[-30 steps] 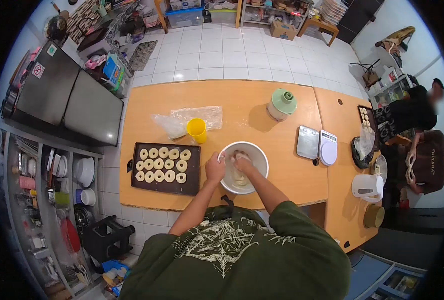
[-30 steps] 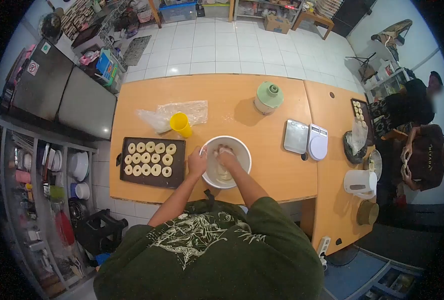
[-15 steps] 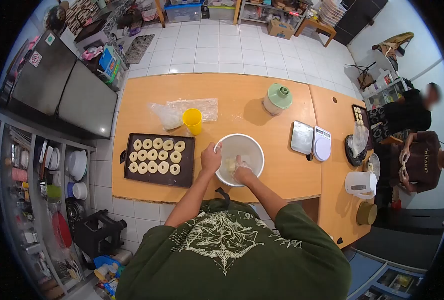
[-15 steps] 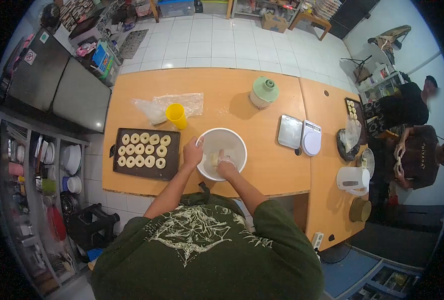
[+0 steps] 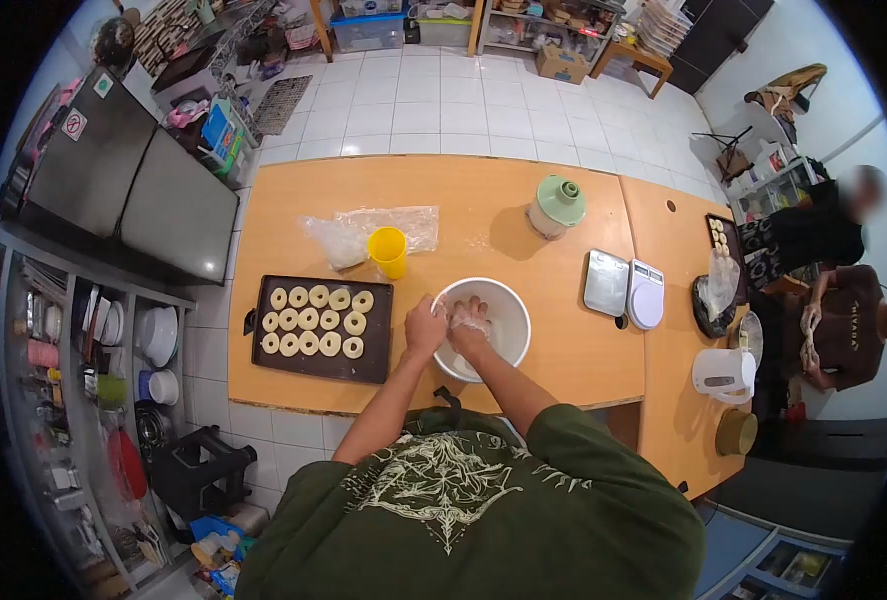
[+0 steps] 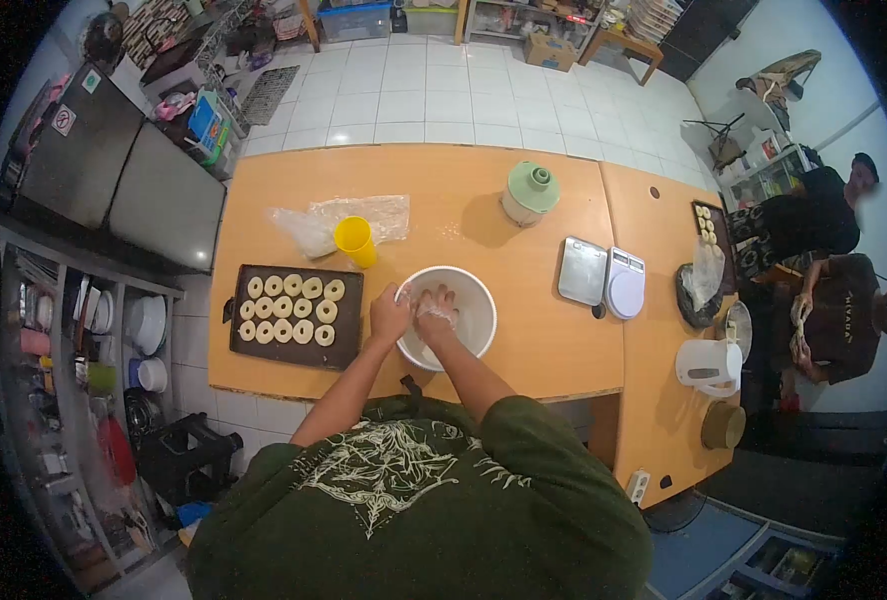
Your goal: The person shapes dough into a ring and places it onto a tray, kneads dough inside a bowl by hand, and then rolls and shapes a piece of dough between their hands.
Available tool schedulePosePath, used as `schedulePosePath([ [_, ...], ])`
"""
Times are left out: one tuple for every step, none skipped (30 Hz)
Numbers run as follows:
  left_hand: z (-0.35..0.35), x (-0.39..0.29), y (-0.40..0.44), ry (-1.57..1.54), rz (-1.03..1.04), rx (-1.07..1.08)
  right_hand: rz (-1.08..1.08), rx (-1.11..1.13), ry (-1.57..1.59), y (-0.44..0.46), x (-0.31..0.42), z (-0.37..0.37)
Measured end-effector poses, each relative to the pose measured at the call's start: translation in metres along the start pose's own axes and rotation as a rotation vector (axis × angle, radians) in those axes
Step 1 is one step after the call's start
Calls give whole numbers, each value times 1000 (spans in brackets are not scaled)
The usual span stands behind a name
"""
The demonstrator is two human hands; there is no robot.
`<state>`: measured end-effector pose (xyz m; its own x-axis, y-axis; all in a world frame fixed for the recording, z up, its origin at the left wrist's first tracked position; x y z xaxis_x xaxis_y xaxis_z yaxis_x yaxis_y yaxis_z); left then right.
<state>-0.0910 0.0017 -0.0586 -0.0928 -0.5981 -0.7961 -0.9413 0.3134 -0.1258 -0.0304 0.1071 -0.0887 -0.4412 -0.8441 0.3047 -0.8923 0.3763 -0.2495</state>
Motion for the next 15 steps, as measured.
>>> schedulePosePath([
  [0,1,-1,4,-1,-3,69,-21,48,5,-7,6],
  [0,0,-1,2,7,-11,65,-21,50,12,-12,21],
  [-1,-1,0,0,16,-20,15,-68,-31,24,-23,52],
  [-2,-2,0,2,16,-26,-36,-115,-113,30,-27,67],
  [-2,-2,0,10,-1,-16,-43,-116,-112,30,-25,64],
  [-1,0,0,19,-19,-5,-17,-81,-92,29,-27,65],
  [-2,1,0,21,-21,-11,8,-45,-73,30,-29,66],
  [-1,1,0,22,-3,-4,4,-43,-71,32,-30,64],
  [-1,0,1,24,14,2,-69,-40,-116,40,-33,78],
  [-1,0,1,28,12,0,-141,-38,-161,42,-28,80],
  [-1,0,1,26,14,-6,-143,-35,-157,43,-30,82],
  [0,0,1,22,18,-11,-98,-17,-51,40,-30,71],
  [-1,0,2,23,16,-9,-51,1,54,39,-34,63],
  [0,0,2,24,9,-4,-48,4,53,36,-34,56],
  [0,0,1,24,2,2,-51,-13,77,34,-37,53],
])
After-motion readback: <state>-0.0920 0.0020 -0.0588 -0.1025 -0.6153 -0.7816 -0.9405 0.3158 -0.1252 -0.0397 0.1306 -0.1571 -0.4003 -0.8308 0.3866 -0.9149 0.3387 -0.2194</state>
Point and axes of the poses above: each hand's wrist, its own y-axis towards the middle knuckle, its own z-axis out of the palm, x = y × z, the point moved 8 cm from there along y, towards the middle knuckle, and after that the axes turned 3 degrees about x, right-handed, at the moved point
